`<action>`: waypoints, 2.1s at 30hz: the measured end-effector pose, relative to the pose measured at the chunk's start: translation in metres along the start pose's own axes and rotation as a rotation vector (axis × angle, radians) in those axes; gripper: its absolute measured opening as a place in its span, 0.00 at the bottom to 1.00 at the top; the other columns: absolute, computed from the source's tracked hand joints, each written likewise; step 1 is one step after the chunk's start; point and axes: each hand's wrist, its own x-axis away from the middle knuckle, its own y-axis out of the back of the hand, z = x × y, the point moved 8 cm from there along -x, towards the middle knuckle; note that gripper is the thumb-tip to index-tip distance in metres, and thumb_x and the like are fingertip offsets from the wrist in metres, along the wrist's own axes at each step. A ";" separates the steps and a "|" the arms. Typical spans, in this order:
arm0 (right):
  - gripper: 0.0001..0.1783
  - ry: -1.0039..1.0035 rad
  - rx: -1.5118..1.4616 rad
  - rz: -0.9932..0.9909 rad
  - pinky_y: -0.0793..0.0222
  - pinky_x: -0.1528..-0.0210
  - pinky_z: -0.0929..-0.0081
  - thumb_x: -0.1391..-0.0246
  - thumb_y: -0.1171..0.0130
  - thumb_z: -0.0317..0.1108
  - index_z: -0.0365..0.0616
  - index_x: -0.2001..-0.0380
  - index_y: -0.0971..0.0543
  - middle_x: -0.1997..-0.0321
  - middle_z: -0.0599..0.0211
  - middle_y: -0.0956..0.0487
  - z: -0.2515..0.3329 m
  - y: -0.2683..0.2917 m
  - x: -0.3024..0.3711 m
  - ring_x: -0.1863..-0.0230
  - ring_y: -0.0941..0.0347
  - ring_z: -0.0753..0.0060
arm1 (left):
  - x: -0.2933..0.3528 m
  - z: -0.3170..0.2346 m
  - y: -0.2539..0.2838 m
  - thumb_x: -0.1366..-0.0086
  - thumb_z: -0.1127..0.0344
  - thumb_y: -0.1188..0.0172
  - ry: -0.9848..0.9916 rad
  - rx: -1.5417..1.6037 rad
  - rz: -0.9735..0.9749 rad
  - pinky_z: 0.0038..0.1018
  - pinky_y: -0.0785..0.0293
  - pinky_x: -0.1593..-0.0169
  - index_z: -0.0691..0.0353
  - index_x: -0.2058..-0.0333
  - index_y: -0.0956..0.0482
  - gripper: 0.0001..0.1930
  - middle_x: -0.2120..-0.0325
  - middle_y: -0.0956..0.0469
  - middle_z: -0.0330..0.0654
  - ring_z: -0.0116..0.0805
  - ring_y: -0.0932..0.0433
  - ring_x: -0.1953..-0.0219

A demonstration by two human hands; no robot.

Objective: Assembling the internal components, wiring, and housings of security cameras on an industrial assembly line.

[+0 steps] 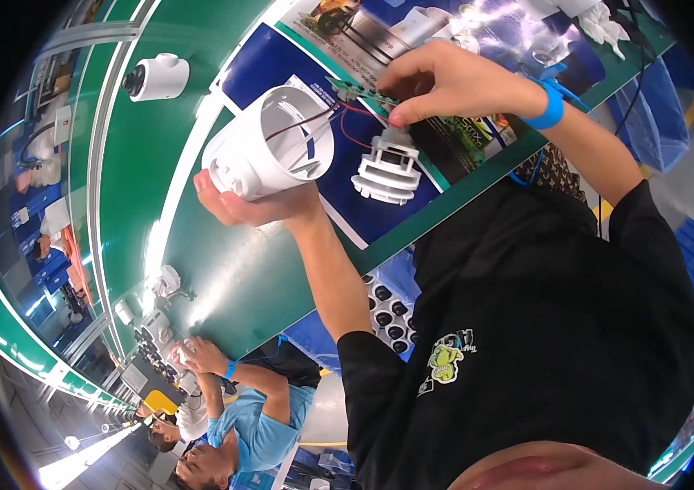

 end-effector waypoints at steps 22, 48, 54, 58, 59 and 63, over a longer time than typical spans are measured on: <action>0.18 -0.399 -0.224 0.272 0.39 0.82 0.88 0.49 0.35 0.42 0.34 0.75 0.21 0.82 0.70 0.23 -0.009 0.007 0.013 0.83 0.28 0.84 | 0.005 -0.024 -0.035 0.58 0.69 0.24 0.085 0.206 0.113 0.39 0.29 0.52 0.63 0.47 0.44 0.43 0.53 0.46 0.47 0.50 0.34 0.49; 0.19 -0.565 -0.582 0.145 0.53 0.89 0.93 0.47 0.36 0.45 0.38 0.75 0.24 0.88 0.80 0.34 -0.015 0.006 0.004 0.91 0.45 0.93 | 0.008 -0.034 -0.035 0.62 0.65 0.21 -0.112 0.119 0.114 0.41 0.30 0.49 0.63 0.47 0.45 0.47 0.48 0.46 0.48 0.48 0.34 0.49; 0.17 -0.635 -0.658 0.116 0.58 0.89 0.92 0.46 0.37 0.43 0.40 0.77 0.26 0.88 0.83 0.36 -0.015 -0.004 0.008 0.91 0.48 0.95 | 0.002 -0.046 -0.035 0.58 0.65 0.23 -0.164 0.123 0.135 0.45 0.29 0.47 0.60 0.52 0.42 0.39 0.51 0.41 0.47 0.53 0.34 0.46; 0.17 -0.583 -0.572 0.097 0.59 0.88 0.88 0.45 0.38 0.42 0.43 0.79 0.26 0.88 0.82 0.37 -0.032 0.009 0.002 0.90 0.49 0.93 | 0.007 -0.046 -0.050 0.59 0.68 0.23 -0.121 0.476 0.288 0.48 0.31 0.45 0.55 0.52 0.39 0.38 0.50 0.37 0.48 0.55 0.31 0.47; 0.15 -0.568 -0.608 0.076 0.56 0.86 0.86 0.47 0.36 0.41 0.42 0.79 0.25 0.87 0.80 0.36 -0.032 0.009 0.001 0.88 0.47 0.91 | 0.011 -0.048 -0.056 0.60 0.68 0.22 -0.062 0.558 0.368 0.48 0.31 0.46 0.53 0.50 0.39 0.40 0.50 0.36 0.48 0.53 0.31 0.47; 0.14 -0.418 -0.187 0.058 0.49 0.81 0.85 0.50 0.34 0.39 0.39 0.73 0.22 0.84 0.75 0.31 -0.012 0.015 -0.005 0.83 0.40 0.88 | 0.016 -0.031 -0.060 0.65 0.60 0.20 0.105 0.619 0.444 0.43 0.32 0.46 0.52 0.43 0.42 0.51 0.47 0.35 0.49 0.52 0.33 0.45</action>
